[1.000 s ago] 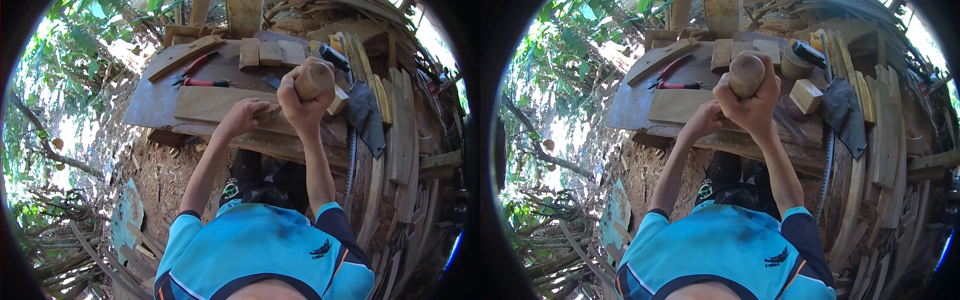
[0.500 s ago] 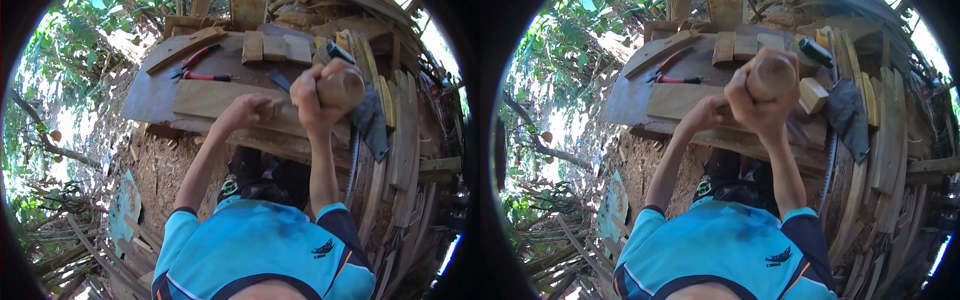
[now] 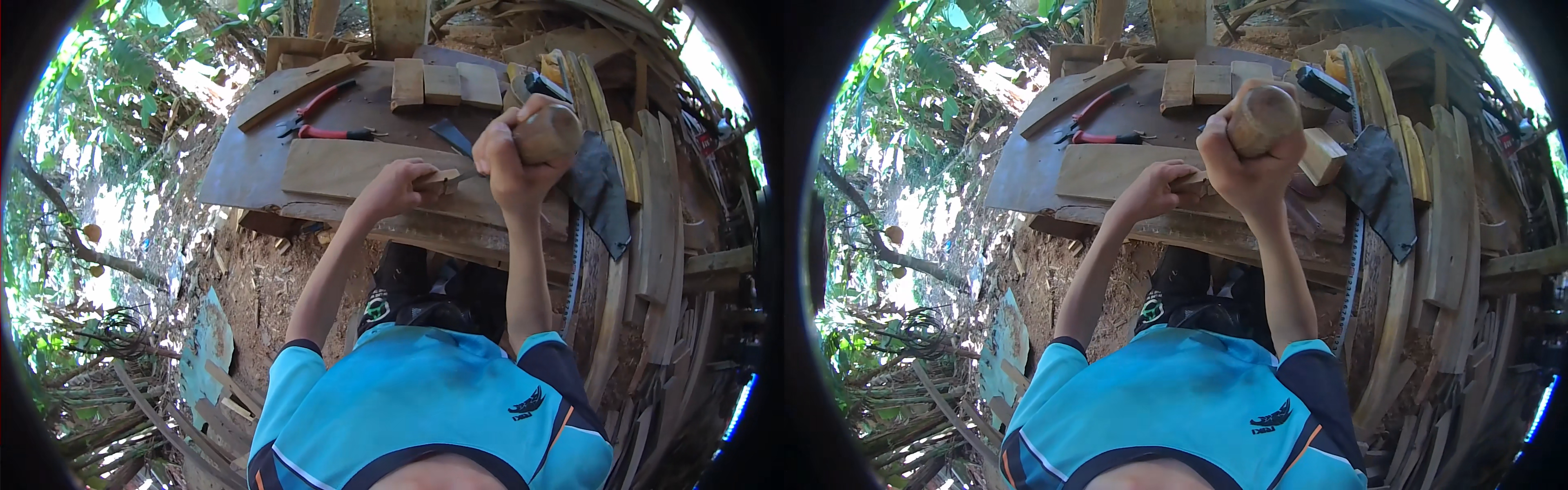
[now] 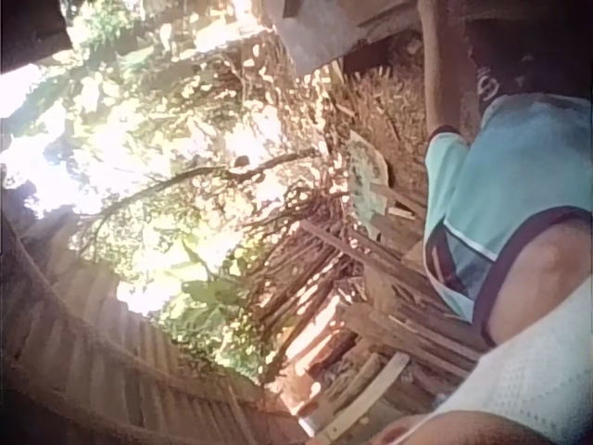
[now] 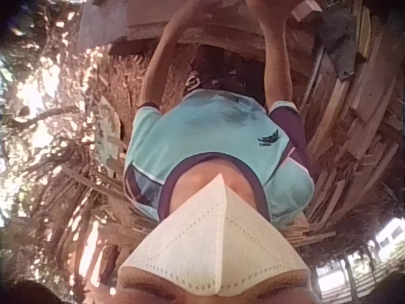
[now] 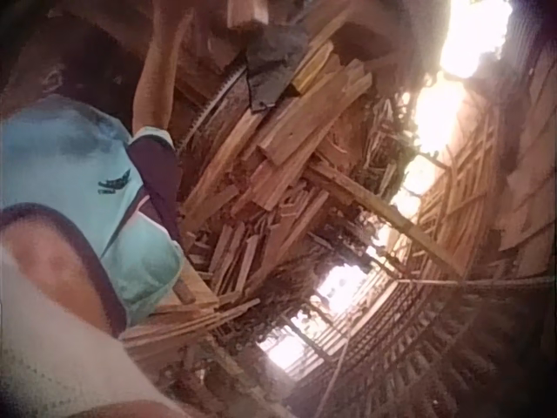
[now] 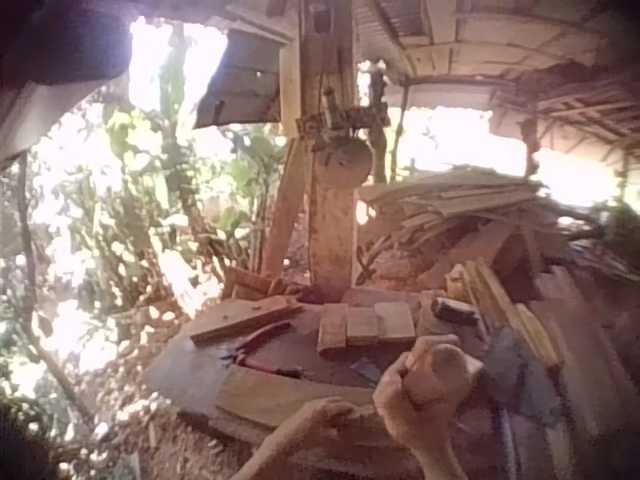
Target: The person carves a small rectangular block of wood using a chisel and a wooden mallet. They repeatedly strike the chisel to shape the wood, then use a sanding block to smooth the surfaces. The person also uses a knife to refine the edges of the wood block.
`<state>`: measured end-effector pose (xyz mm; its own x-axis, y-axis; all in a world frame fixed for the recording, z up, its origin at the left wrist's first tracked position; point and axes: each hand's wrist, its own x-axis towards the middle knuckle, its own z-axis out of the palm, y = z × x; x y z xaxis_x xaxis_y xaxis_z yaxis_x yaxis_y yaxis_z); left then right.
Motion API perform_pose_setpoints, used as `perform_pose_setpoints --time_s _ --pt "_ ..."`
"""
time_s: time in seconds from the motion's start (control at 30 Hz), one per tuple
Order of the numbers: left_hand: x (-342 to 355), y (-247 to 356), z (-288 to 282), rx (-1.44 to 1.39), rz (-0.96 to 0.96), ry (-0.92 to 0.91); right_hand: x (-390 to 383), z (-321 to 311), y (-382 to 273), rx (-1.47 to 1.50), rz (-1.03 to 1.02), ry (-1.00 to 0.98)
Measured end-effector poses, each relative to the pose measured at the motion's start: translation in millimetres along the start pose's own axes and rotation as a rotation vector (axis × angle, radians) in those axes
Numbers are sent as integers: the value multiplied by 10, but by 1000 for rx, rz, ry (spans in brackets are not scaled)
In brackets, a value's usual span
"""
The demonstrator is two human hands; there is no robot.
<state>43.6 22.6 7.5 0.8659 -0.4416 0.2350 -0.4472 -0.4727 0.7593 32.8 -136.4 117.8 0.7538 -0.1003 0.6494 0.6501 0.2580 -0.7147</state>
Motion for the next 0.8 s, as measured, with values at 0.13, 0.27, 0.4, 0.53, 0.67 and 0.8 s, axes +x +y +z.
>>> perform_pose_setpoints --time_s 0.13,0.27,0.4,0.53,0.67,0.8 --pt "10 24 3 0 19 6 -34 -8 114 -36 -28 40" --pt "35 -17 -18 -104 46 -19 -97 3 117 -32 -90 -13" --pt "34 -33 -10 -56 28 -53 -52 36 97 -61 24 5" --pt "-9 -222 67 -40 111 -27 -67 44 121 -128 12 -80" --pt "-172 -77 41 -64 -9 4 -128 92 -280 -176 -328 -39" --pt "-83 97 163 -44 -76 -11 -145 -50 43 -213 -219 -33"
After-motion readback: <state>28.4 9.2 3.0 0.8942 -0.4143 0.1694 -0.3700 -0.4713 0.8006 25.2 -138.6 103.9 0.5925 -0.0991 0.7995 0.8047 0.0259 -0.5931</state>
